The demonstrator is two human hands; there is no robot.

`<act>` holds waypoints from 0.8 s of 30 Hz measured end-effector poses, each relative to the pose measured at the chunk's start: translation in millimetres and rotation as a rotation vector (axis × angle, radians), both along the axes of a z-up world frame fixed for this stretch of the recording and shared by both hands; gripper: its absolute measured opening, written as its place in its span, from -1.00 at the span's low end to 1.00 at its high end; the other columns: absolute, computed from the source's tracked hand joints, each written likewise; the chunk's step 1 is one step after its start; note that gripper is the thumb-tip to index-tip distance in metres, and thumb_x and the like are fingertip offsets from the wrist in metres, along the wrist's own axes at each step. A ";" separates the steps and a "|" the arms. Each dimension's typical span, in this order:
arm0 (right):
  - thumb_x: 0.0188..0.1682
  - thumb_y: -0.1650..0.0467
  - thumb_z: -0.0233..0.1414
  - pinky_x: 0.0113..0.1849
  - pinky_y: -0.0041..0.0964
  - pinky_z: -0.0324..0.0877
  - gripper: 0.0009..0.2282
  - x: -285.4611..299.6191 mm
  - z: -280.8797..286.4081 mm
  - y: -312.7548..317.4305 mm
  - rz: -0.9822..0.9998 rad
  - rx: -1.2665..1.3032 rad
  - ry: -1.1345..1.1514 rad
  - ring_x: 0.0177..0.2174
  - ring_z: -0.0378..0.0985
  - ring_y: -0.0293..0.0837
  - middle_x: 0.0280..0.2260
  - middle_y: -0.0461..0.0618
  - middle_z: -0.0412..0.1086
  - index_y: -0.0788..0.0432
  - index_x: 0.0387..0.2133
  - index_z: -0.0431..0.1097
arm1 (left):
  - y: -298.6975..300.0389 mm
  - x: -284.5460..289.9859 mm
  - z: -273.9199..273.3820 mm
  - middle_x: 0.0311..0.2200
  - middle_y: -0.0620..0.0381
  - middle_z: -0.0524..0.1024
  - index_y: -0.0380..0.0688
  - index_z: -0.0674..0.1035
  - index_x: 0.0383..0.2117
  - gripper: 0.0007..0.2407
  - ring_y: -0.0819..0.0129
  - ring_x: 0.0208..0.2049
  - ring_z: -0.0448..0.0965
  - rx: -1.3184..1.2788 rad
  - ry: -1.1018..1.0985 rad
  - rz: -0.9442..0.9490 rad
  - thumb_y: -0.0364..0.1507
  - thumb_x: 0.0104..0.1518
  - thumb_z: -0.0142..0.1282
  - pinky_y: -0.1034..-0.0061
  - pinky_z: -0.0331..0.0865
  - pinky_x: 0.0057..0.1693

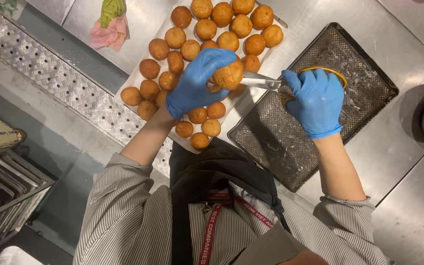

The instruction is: Slicing open round fried donuts using scissors on a prep table.

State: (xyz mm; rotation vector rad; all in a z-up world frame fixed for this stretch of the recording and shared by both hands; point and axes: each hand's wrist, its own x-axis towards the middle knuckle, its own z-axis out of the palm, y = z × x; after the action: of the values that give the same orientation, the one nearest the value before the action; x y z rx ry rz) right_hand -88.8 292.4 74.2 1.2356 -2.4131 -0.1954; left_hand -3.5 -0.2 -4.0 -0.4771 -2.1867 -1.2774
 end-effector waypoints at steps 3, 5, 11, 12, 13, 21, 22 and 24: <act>-0.15 0.40 0.33 -0.37 -0.23 0.27 -0.74 -0.4 -14.3 2.2 0.034 -0.003 -0.011 -0.40 0.34 -0.14 -0.43 -0.13 0.21 -0.05 -0.20 0.50 | 4.5 -0.4 -2.1 0.13 0.02 0.50 -0.17 0.48 0.14 -0.50 0.11 0.18 0.53 -0.023 0.029 0.004 -0.57 0.02 0.41 0.29 0.48 0.32; -0.20 0.42 0.30 -0.39 -0.23 0.29 -0.72 -1.3 -14.3 -4.8 0.042 -0.045 -0.022 -0.42 0.36 -0.14 -0.46 -0.13 0.22 -0.08 -0.20 0.51 | 11.5 -8.9 -11.1 0.11 0.03 0.50 -0.17 0.48 0.13 -0.50 0.12 0.15 0.53 -0.030 0.045 -0.002 -0.55 0.03 0.42 0.29 0.49 0.30; -0.22 0.39 0.30 -0.45 -0.20 0.34 -0.76 -10.1 -50.9 2.5 0.014 -0.133 -0.169 -0.50 0.43 -0.09 -0.50 -0.10 0.34 -0.07 -0.25 0.56 | 10.4 -48.9 -44.6 0.02 0.00 0.50 -0.11 0.49 0.10 -0.49 0.07 0.11 0.50 -0.128 0.022 -0.068 -0.43 -0.01 0.47 0.20 0.39 0.25; -0.20 0.41 0.29 -0.48 -0.21 0.36 -0.79 -9.9 -65.1 9.2 -0.052 -0.134 -0.204 -0.54 0.45 -0.10 -0.54 -0.10 0.34 -0.09 -0.28 0.58 | 5.2 -59.9 -47.3 -0.01 -0.02 0.49 -0.09 0.50 0.08 -0.48 0.04 0.11 0.47 -0.161 0.028 -0.070 -0.41 -0.05 0.48 0.15 0.34 0.24; -0.20 0.41 0.29 -0.48 -0.21 0.36 -0.79 -10.4 -67.7 12.6 -0.054 -0.131 -0.201 -0.54 0.45 -0.10 -0.54 -0.10 0.34 -0.09 -0.28 0.58 | -3.6 -82.7 -63.2 -0.01 -0.02 0.49 -0.09 0.50 0.08 -0.48 0.04 0.11 0.47 -0.157 0.031 -0.073 -0.41 -0.05 0.48 0.15 0.34 0.24; -0.08 0.22 0.36 -0.47 -0.22 0.41 -0.77 -15.4 -80.5 34.3 -0.418 -0.281 -0.280 -0.55 0.53 -0.10 -0.46 -0.06 0.50 0.00 -0.21 0.63 | -74.8 -320.9 -289.5 0.11 -0.12 0.44 -0.16 0.49 0.06 -0.58 -0.09 0.14 0.43 -0.199 -0.290 0.464 -0.54 0.03 0.31 0.27 0.32 0.30; -0.08 0.22 0.36 -0.47 -0.22 0.41 -0.77 -18.3 -83.4 36.8 -0.420 -0.278 -0.274 -0.55 0.53 -0.10 -0.46 -0.06 0.50 0.00 -0.21 0.63 | -73.4 -324.4 -272.8 0.11 -0.12 0.44 -0.16 0.49 0.06 -0.58 -0.09 0.14 0.43 -0.193 -0.285 0.461 -0.54 0.03 0.31 0.27 0.32 0.30; -0.12 0.23 0.36 -0.50 -0.24 0.40 -0.75 -21.0 -87.6 46.8 -0.439 -0.220 -0.232 -0.56 0.52 -0.11 -0.44 -0.06 0.52 -0.02 -0.20 0.65 | -66.0 -322.7 -243.6 0.00 -0.12 0.47 -0.20 0.55 -0.09 -0.62 -0.11 0.16 0.38 -0.757 -0.562 0.615 -0.29 -0.02 0.28 0.09 0.15 0.35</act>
State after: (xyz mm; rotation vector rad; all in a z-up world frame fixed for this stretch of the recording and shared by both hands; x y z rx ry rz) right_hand -109.8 339.2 -13.4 0.6519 -2.7917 0.0924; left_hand -326.3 -66.2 -247.6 0.3388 -2.9258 -0.2270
